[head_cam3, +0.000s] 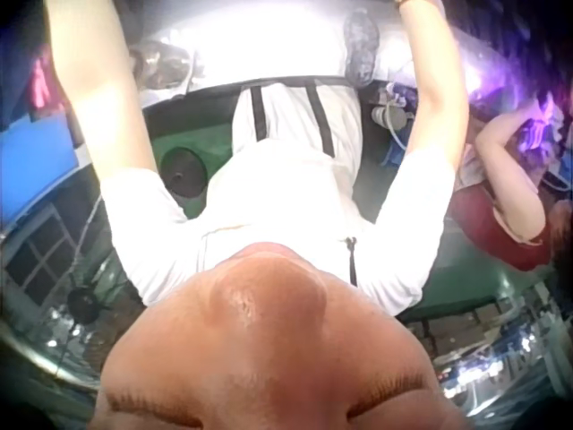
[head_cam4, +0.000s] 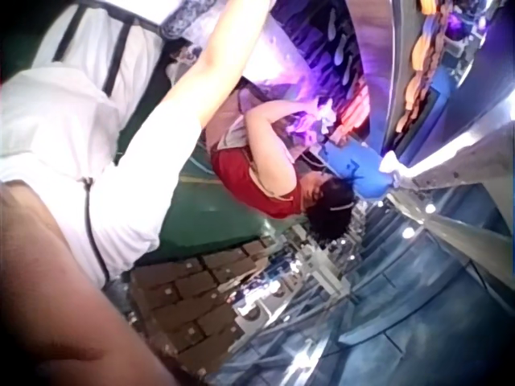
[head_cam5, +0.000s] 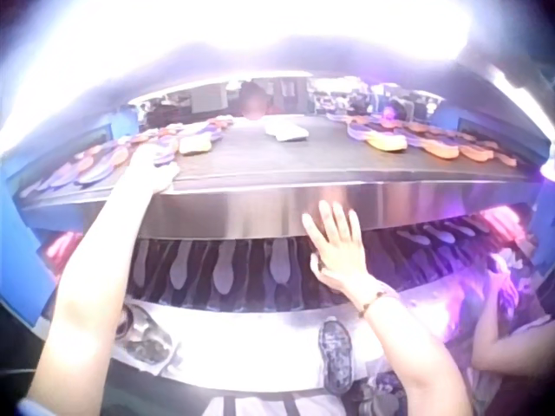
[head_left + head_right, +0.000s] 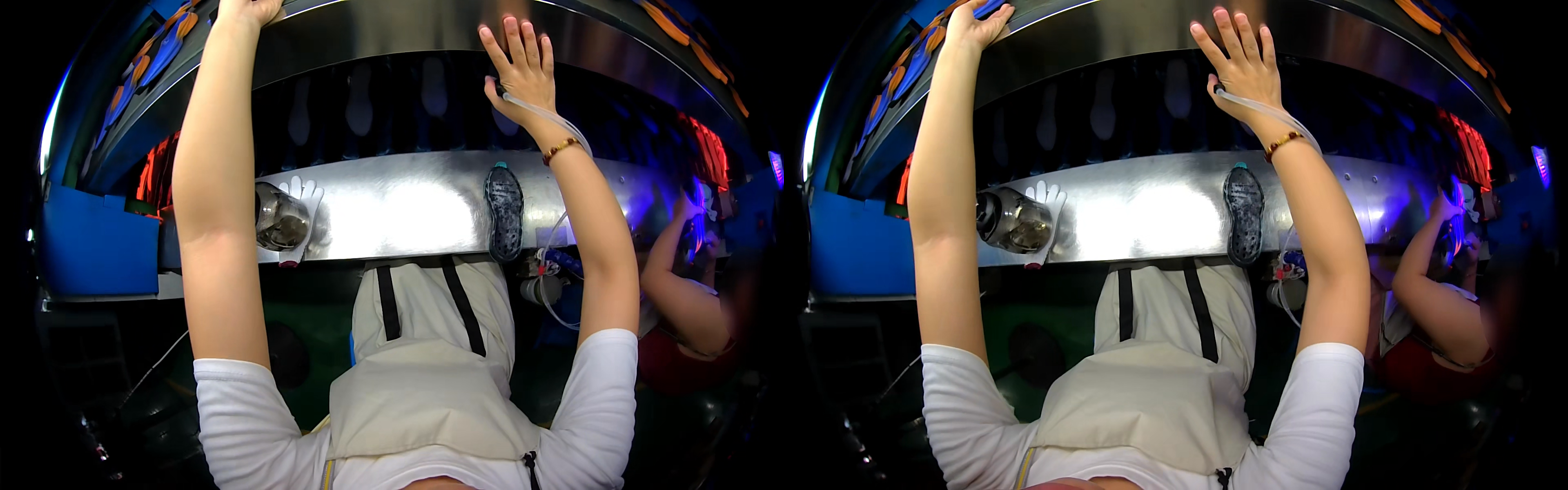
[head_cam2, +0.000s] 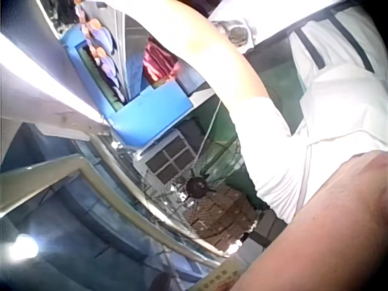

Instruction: The person applies a liquid substance to the underside of various shoe soles using a brush, picking them up one by one from an upper conveyor belt and placing them back after coating them.

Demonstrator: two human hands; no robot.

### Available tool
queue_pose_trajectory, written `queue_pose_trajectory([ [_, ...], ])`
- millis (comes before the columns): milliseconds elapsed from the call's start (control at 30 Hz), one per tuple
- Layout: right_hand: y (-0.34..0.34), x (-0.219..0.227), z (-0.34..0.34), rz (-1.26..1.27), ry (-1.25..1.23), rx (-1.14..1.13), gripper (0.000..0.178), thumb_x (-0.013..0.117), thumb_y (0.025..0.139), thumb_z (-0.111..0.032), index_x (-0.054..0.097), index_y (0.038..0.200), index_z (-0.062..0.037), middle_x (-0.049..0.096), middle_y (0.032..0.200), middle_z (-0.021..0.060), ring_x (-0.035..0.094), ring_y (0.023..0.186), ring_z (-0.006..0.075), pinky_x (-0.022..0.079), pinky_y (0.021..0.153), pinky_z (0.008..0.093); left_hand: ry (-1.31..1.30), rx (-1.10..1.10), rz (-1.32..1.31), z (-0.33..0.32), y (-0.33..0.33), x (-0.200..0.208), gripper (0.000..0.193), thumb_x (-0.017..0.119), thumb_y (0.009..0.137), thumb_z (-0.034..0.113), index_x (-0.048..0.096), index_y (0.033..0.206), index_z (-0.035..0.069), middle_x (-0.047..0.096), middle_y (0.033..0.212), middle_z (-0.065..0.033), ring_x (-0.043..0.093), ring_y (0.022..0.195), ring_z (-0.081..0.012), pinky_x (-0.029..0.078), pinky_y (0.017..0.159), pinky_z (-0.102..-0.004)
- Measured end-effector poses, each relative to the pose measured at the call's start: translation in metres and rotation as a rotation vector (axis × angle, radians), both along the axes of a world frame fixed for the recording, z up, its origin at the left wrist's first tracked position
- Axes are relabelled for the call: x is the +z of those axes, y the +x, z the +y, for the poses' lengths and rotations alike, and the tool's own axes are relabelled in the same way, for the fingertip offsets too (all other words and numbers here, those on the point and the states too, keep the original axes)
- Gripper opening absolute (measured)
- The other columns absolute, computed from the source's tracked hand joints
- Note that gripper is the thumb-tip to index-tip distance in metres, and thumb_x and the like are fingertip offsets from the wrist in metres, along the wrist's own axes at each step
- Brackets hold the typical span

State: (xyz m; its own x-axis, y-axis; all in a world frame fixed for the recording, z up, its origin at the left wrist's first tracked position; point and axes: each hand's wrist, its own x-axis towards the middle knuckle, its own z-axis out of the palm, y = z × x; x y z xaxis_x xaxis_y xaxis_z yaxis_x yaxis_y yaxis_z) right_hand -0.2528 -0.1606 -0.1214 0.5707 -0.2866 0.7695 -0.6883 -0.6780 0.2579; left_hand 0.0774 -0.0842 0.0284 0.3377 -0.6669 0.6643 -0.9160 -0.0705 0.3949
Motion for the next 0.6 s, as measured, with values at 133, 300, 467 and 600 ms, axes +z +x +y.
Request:
queue_pose_trajectory([
  [133,-0.007,-0.009,-0.018,0.038,0.076,-0.078,0.082,0.062,0.062,-0.022,0.024,0.136,-0.0231,0.010,0.144,0.0115,0.005,0.133,0.0302,0.003,0.105,0.0496,0.199,0.142,0.156,0.001,-0.044,0.009,0.033,0.057,0.071,0.011,0.057,0.103,0.006,0.062,0.083,-0.0122,0.060,0.076,-0.0195,0.049,0.063,-0.0297],
  [300,0.006,-0.020,-0.034,-0.078,-0.151,-0.007,0.080,0.062,0.055,-0.019,0.036,0.130,-0.0218,0.016,0.143,0.0123,0.009,0.133,0.0306,0.006,0.105,0.0502,-0.026,0.041,0.467,-0.024,0.002,0.002,0.042,0.058,0.069,0.009,0.053,0.110,0.007,0.060,0.097,-0.0097,0.056,0.086,-0.0132,0.048,0.070,-0.0230],
  [467,0.002,-0.032,-0.047,-0.101,-0.234,-0.061,0.076,0.061,0.055,-0.020,0.039,0.128,-0.0245,0.026,0.138,0.0103,0.018,0.130,0.0296,0.011,0.104,0.0494,0.174,0.046,0.022,-0.022,-0.017,0.008,0.025,0.061,0.070,0.013,0.062,0.092,0.001,0.064,0.083,-0.0102,0.058,0.069,-0.0137,0.047,0.063,-0.0235],
  [600,0.015,-0.033,-0.056,-0.192,-0.364,0.008,0.070,0.059,0.058,-0.027,0.040,0.126,-0.0259,0.030,0.135,0.0086,0.022,0.128,0.0283,0.014,0.103,0.0488,-0.148,0.041,0.028,-0.049,0.012,-0.011,0.034,0.066,0.069,0.018,0.059,0.097,0.000,0.062,0.090,-0.0150,0.059,0.084,-0.0191,0.046,0.070,-0.0273],
])
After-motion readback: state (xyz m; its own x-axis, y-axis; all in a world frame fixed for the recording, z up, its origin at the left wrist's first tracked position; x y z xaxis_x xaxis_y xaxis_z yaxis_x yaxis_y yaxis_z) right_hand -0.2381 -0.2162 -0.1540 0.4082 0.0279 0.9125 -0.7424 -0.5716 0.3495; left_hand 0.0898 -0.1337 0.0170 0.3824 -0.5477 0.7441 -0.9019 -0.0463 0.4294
